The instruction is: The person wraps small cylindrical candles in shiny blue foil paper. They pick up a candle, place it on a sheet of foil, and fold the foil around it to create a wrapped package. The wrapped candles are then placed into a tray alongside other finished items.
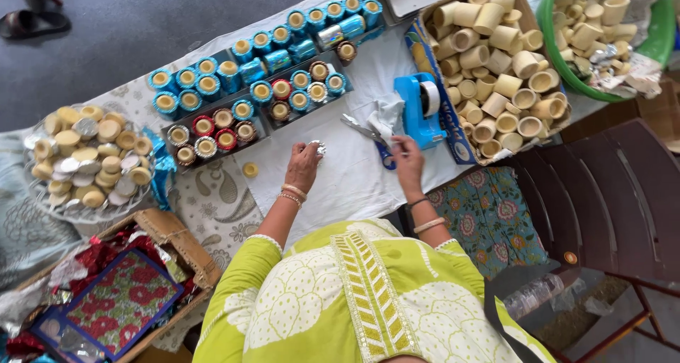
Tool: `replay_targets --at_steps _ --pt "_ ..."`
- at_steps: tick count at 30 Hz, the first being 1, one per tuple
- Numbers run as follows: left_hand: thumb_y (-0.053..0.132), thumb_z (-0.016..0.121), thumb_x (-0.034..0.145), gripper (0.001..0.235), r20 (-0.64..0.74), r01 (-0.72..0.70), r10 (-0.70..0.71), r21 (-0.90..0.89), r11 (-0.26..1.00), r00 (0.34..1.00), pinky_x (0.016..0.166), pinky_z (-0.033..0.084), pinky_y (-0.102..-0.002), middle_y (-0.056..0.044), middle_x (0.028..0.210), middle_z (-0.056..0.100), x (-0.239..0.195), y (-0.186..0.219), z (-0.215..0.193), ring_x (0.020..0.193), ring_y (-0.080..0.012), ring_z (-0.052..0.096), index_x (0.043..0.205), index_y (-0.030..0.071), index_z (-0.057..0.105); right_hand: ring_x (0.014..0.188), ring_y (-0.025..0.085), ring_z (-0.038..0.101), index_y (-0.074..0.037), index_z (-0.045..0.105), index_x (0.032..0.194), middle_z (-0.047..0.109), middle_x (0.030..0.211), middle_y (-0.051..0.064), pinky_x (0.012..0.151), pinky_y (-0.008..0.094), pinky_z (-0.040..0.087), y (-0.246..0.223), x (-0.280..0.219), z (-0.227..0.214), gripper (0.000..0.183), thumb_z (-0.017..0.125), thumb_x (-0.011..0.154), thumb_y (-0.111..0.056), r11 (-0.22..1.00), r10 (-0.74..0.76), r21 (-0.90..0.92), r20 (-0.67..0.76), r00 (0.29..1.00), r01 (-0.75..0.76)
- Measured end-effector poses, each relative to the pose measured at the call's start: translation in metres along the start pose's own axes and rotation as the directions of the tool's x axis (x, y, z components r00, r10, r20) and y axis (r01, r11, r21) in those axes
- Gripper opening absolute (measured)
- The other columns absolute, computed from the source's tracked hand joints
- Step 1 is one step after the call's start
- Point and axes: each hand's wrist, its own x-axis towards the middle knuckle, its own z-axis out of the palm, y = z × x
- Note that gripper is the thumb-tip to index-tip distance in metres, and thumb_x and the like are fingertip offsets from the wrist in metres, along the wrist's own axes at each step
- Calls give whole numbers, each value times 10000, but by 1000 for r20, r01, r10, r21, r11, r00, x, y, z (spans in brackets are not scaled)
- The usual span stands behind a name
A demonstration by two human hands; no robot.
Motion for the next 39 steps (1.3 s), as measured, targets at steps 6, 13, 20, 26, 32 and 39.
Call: replay_targets --at_steps 6,13,20,26,32,39 --pt "13 671 939 271 -8 -73 74 60 996 997 894 519 -450 -109 1027 673 -3 -1 1 1065 -387 577 1189 63 576 784 88 650 -66 690 1168 636 1012 24 617 241 600 -8 33 -92 176 591 1023 -50 962 -126 -270 -290 949 46" --pt "-22 629 919 299 13 -63 62 56 996 998 869 539 -449 -119 1014 680 -7 -3 -1 1093 -381 582 1201 49 560 737 174 629 -22 771 1035 565 946 102 561 279 554 -5 69 -106 140 731 995 -149 809 -153 -587 -158 975 32" --pt "-35 616 922 363 79 -63 61 24 998 995 864 575 -433 -138 1069 693 -14 -8 -9 1183 -367 594 1268 47 545 671 101 625 -4 726 946 614 914 13 585 258 538 34 86 -110 191 723 980 -192 941 92 -311 -149 985 -135" --pt "-45 596 908 410 120 -81 77 29 996 990 863 572 -438 -149 1097 691 -14 -9 -11 1190 -378 582 1306 25 529 693 62 597 -28 666 975 637 881 -25 617 222 516 56 87 -110 194 681 1028 -214 983 172 -35 -170 970 -181" --pt "-44 586 934 352 126 -56 51 38 998 991 859 575 -435 -135 1066 698 -13 -7 -9 1175 -364 595 1273 42 547 719 65 586 -42 641 990 650 877 -12 632 223 520 53 76 -110 148 671 1037 -179 992 129 17 -196 972 -128" --pt "-52 581 929 351 118 -84 79 33 996 990 858 573 -437 -127 1077 708 -12 -13 -7 1146 -364 598 1268 33 550 742 84 620 -37 581 1071 652 918 23 663 243 576 61 64 -118 138 685 1001 -95 960 202 226 -164 966 -163"
